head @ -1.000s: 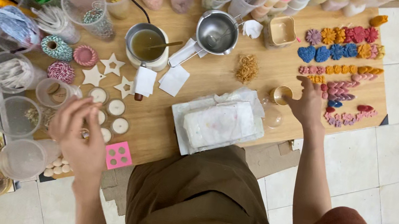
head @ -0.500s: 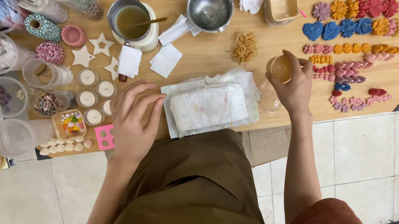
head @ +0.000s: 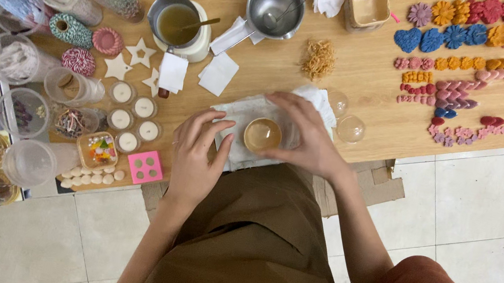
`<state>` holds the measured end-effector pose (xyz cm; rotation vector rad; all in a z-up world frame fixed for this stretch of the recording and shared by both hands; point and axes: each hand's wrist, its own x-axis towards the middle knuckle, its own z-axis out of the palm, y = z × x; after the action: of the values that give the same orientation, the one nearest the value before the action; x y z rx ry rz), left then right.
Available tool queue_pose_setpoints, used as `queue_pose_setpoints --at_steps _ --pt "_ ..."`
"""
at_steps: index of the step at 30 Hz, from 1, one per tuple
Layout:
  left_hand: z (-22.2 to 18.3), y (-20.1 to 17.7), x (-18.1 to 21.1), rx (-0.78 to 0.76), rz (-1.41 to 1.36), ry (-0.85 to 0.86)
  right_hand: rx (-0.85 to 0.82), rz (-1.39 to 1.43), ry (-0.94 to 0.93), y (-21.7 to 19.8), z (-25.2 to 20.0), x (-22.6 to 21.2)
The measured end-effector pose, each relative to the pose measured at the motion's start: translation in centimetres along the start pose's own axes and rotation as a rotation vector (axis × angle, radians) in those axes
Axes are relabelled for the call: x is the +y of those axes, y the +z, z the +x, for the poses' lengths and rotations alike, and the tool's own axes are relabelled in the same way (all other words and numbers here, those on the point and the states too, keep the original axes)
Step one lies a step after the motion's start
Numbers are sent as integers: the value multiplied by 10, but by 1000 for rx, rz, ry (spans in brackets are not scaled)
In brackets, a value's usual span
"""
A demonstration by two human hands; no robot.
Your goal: The person prepares a decorative ornament by placing materials inside a small cup, adding a liquid from a pot, and then arranging small beads and items onto a floral element before sealing it within a clear plastic sphere.
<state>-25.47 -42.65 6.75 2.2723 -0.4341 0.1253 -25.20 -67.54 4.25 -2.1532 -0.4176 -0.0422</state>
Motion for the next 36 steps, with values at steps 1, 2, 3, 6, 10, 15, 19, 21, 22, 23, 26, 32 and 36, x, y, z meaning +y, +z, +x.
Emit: queue_pose_setpoints --at_steps 1,2,3,6,10,15,19,21,22,23,26,32,36 --pt "0 -1 0 5 -4 -10 65 33 -23 -8 -1 15" --pt "2 -2 -1 9 5 -14 143 -16 94 -17 4 37" --pt "2 -4 -3 11 14 -21 217 -63 213 -25 12 60" --pt "2 -4 -5 6 34 -29 135 -249 461 -44 43 131" --pt "3 0 -2 -18 12 -22 -160 -465 629 -24 72 187" --pt "5 1 0 -46 29 -22 -284 -518 779 27 79 236" --pt "6 -2 -2 -57 7 -59 -218 -472 523 27 74 268" --pt "5 -2 -5 -51 -139 -152 -125 -341 514 8 72 268" --pt "6 -1 -7 -49 -213 -197 -77 -275 509 -2 73 258" --pt "8 2 -9 -47 -359 -271 -24 -48 603 -12 74 241" --pt "23 15 -14 -66 -804 -471 140 501 533 -30 66 160" --pt "69 59 5 -173 -1756 -860 309 576 340 26 56 -20" --pt "70 44 13 -213 -1936 -710 270 -64 -74 32 54 -80"
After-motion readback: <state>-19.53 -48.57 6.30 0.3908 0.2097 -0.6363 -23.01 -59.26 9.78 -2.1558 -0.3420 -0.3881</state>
